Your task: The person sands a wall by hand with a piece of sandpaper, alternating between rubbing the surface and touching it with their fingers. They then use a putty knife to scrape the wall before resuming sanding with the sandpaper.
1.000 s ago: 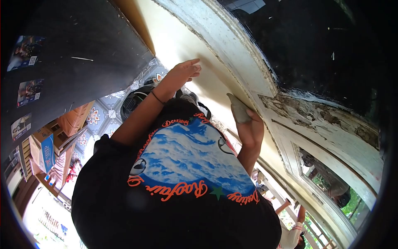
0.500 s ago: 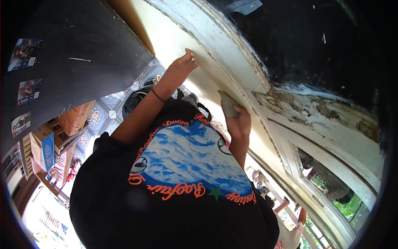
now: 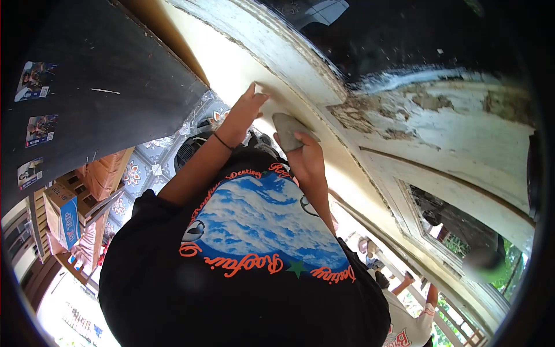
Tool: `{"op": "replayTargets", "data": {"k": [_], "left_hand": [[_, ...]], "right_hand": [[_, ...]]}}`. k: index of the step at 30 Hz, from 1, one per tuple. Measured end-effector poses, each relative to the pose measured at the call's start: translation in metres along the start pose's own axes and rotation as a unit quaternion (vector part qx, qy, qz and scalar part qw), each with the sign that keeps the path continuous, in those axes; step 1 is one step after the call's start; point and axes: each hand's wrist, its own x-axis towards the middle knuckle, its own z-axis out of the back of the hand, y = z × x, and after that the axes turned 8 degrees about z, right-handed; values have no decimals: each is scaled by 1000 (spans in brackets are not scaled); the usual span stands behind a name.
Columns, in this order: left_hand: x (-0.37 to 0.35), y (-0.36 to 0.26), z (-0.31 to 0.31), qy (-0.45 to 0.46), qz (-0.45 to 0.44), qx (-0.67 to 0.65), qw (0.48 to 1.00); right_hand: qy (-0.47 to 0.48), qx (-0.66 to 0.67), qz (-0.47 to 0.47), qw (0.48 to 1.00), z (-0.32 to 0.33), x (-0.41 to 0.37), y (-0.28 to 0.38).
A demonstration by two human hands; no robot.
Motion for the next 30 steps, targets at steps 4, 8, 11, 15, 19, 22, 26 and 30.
{"op": "replayTargets", "data": {"k": [4, 8, 11, 15, 19, 22, 26, 30], "left_hand": [[-5, 20, -5, 80, 42, -21, 996], [-15, 13, -16, 190, 90, -143, 967], [-20, 17, -6, 171, 96, -141, 970], [-20, 17, 10, 126, 83, -105, 983], [-21, 14, 18, 57, 53, -102, 992], [-22, 10, 17, 51, 44, -88, 994], [-21, 5, 13, 65, 40, -28, 997], [-22, 1, 10, 87, 20, 97, 991]], "right_hand": [[50, -60, 7, 997, -2, -3, 3], [97, -80, -40, 991, -2, -4, 23], [91, -93, -87, 988, 7, 2, 19], [132, -114, -88, 981, -6, 4, 13], [183, -102, -94, 973, -14, 9, 7], [210, -70, -78, 972, -19, 5, 11], [214, -5, -46, 976, -17, 8, 19], [219, 27, 18, 975, -16, 5, 17]]}}
